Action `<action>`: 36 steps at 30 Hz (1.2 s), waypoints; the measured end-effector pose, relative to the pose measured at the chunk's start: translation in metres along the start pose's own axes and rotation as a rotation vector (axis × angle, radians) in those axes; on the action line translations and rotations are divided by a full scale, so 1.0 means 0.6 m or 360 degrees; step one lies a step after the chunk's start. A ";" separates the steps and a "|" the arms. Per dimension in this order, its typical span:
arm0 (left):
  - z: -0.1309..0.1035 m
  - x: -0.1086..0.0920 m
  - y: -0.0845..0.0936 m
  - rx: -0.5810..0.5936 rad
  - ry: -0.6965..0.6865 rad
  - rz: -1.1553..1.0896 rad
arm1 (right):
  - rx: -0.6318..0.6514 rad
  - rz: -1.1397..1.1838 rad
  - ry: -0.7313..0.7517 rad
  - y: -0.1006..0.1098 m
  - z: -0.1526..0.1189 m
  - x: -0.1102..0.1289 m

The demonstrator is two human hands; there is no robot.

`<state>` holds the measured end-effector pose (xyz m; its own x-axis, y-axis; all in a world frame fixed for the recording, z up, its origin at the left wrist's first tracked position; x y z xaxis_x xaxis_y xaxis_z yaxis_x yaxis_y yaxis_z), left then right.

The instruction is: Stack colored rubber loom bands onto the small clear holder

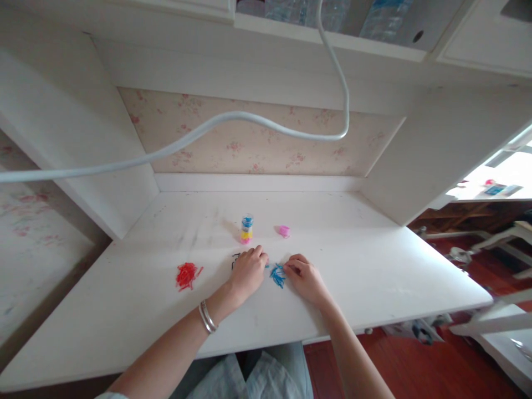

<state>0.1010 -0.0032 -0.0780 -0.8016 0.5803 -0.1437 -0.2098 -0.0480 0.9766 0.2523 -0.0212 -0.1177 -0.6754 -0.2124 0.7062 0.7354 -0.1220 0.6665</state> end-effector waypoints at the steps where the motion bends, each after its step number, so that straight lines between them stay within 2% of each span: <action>1: 0.002 0.003 0.003 -0.0025 0.0016 -0.0010 | -0.0025 0.0009 -0.0013 0.002 0.000 -0.003; 6: 0.010 0.021 0.036 -0.0228 0.0067 -0.0102 | -0.0101 0.0060 -0.0027 0.010 -0.002 -0.011; 13: 0.014 0.075 0.146 -0.0619 0.0162 -0.0173 | -0.0221 0.0167 -0.0030 0.021 -0.005 -0.019; 16: 0.023 0.103 0.177 -0.0714 0.0254 -0.0110 | -0.0249 0.0266 -0.0056 0.023 -0.007 -0.026; 19: 0.037 0.121 0.185 -0.0724 0.0332 -0.0007 | -0.0286 0.0344 -0.0081 0.024 -0.008 -0.034; 24: 0.053 0.134 0.170 -0.0670 0.0396 0.0103 | -0.0314 0.0404 -0.0116 0.026 -0.008 -0.043; 28: 0.054 0.140 0.163 -0.0671 0.0381 0.0029 | -0.0317 0.0433 -0.0124 0.030 -0.008 -0.039; 32: 0.035 0.151 0.176 -0.0818 0.0357 -0.0125 | -0.0332 0.0465 -0.0150 0.036 -0.008 -0.033; 36: -0.008 0.156 0.181 -0.0901 0.0348 -0.0279 | -0.0406 0.0528 -0.0202 0.043 -0.005 -0.031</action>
<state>0.0006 0.0418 0.0135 -0.8118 0.4419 -0.3817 -0.5641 -0.4251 0.7079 0.2842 -0.0233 -0.1146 -0.3902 -0.1618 0.9064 0.8930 -0.3063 0.3298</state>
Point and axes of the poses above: each hand's wrist, its own z-axis towards the middle knuckle, its own y-axis out of the back of the hand, x = y × z, the point moved 8 cm from there along z, towards the middle knuckle, and after that the axes turned 2 degrees about z, right-handed, at the moved point
